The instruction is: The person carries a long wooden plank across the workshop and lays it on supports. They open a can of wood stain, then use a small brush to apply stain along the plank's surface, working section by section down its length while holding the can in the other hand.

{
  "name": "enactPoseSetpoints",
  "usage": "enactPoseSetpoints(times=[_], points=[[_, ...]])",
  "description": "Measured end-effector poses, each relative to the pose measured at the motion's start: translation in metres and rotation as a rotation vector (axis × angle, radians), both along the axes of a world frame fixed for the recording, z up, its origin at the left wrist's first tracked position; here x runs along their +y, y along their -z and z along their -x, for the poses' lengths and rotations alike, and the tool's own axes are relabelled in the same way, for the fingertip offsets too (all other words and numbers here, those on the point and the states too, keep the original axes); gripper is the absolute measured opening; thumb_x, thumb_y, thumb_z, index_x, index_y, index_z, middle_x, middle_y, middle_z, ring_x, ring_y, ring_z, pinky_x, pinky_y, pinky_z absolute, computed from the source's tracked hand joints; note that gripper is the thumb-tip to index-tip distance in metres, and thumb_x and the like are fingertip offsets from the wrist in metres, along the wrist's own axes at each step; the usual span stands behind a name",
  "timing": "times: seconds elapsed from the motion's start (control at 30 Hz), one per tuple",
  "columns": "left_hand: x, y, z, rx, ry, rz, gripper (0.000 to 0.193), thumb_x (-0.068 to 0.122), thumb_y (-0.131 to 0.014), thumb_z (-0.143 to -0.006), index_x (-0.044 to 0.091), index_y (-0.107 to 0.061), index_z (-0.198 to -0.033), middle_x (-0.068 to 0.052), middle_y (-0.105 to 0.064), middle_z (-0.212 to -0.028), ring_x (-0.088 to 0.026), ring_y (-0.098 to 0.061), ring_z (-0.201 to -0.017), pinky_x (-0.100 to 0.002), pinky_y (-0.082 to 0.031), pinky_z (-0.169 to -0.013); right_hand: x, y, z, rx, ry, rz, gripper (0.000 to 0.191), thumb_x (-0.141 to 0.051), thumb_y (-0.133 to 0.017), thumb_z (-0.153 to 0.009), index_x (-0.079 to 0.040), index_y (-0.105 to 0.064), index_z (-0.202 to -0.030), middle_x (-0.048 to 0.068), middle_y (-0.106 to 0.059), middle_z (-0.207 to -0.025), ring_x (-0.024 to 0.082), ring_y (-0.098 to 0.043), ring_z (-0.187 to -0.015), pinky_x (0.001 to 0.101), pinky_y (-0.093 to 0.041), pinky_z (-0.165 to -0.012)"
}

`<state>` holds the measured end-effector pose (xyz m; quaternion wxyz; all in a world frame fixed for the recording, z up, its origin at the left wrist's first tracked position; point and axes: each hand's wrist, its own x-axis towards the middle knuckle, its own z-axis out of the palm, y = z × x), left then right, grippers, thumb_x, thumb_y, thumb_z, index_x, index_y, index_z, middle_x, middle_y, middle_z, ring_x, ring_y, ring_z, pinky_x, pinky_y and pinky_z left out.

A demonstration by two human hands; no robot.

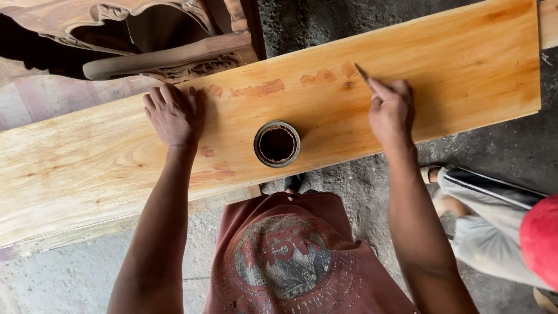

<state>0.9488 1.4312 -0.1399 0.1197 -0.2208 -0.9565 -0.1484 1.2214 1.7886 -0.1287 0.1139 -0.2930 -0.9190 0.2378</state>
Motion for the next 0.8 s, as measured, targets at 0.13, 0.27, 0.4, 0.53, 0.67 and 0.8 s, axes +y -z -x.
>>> enactPoseSetpoints(times=[0.13, 0.27, 0.4, 0.53, 0.67, 0.8], points=[[0.001, 0.001, 0.001, 0.003, 0.002, -0.010, 0.042, 0.042, -0.069, -0.101, 0.004, -0.052, -0.105, -0.019, -0.054, -0.108, -0.040, -0.048, -0.103, -0.053, -0.039, -0.091, -0.004, -0.001, -0.006, -0.109, 0.024, 0.168, 0.027, -0.006, -0.067, -0.103, -0.016, -0.077, -0.126, 0.009, -0.064, -0.103, 0.021, -0.058, -0.086, 0.0335, -0.050, -0.067], [-0.001, 0.002, 0.001, -0.014, 0.007, -0.002, 0.042, 0.041, -0.068, -0.105, 0.002, -0.051, -0.104, -0.021, -0.052, -0.108, -0.039, -0.048, -0.103, -0.053, -0.039, -0.092, -0.017, -0.004, -0.012, 0.051, 0.014, 0.012, 0.027, 0.000, -0.069, -0.097, -0.009, -0.077, -0.122, 0.012, -0.064, -0.105, 0.023, -0.060, -0.097, 0.0346, -0.053, -0.081], [0.000, 0.002, 0.002, -0.017, 0.000, -0.001, 0.043, 0.043, -0.069, -0.102, 0.003, -0.052, -0.102, -0.021, -0.053, -0.106, -0.040, -0.048, -0.102, -0.053, -0.039, -0.092, -0.025, -0.006, -0.015, 0.105, -0.035, -0.052, 0.032, 0.004, -0.071, -0.094, -0.008, -0.078, -0.122, 0.014, -0.065, -0.101, 0.027, -0.061, -0.098, 0.0385, -0.052, -0.084], [0.002, -0.001, 0.001, -0.011, -0.008, 0.003, 0.043, 0.042, -0.069, -0.101, 0.004, -0.052, -0.100, -0.021, -0.053, -0.106, -0.040, -0.048, -0.103, -0.053, -0.039, -0.092, -0.030, -0.005, -0.019, 0.077, -0.047, -0.034, 0.037, 0.006, -0.070, -0.091, -0.004, -0.076, -0.126, 0.013, -0.064, -0.097, 0.028, -0.059, -0.094, 0.0376, -0.049, -0.081], [0.004, -0.006, -0.003, -0.006, 0.002, -0.021, 0.044, 0.042, -0.070, -0.101, 0.002, -0.052, -0.105, -0.022, -0.053, -0.108, -0.042, -0.048, -0.104, -0.054, -0.039, -0.090, -0.033, -0.004, -0.021, 0.005, 0.015, 0.041, 0.033, 0.003, -0.069, -0.093, -0.008, -0.077, -0.123, 0.011, -0.064, -0.100, 0.025, -0.059, -0.096, 0.0351, -0.051, -0.082], [0.008, -0.012, -0.006, -0.016, 0.000, -0.011, 0.041, 0.041, -0.069, -0.101, 0.002, -0.053, -0.104, -0.021, -0.054, -0.109, -0.042, -0.048, -0.104, -0.054, -0.039, -0.093, -0.036, -0.008, -0.021, -0.018, -0.008, 0.039, 0.030, 0.000, -0.071, -0.093, -0.010, -0.078, -0.121, 0.013, -0.064, -0.098, 0.025, -0.059, -0.095, 0.0353, -0.050, -0.083]])
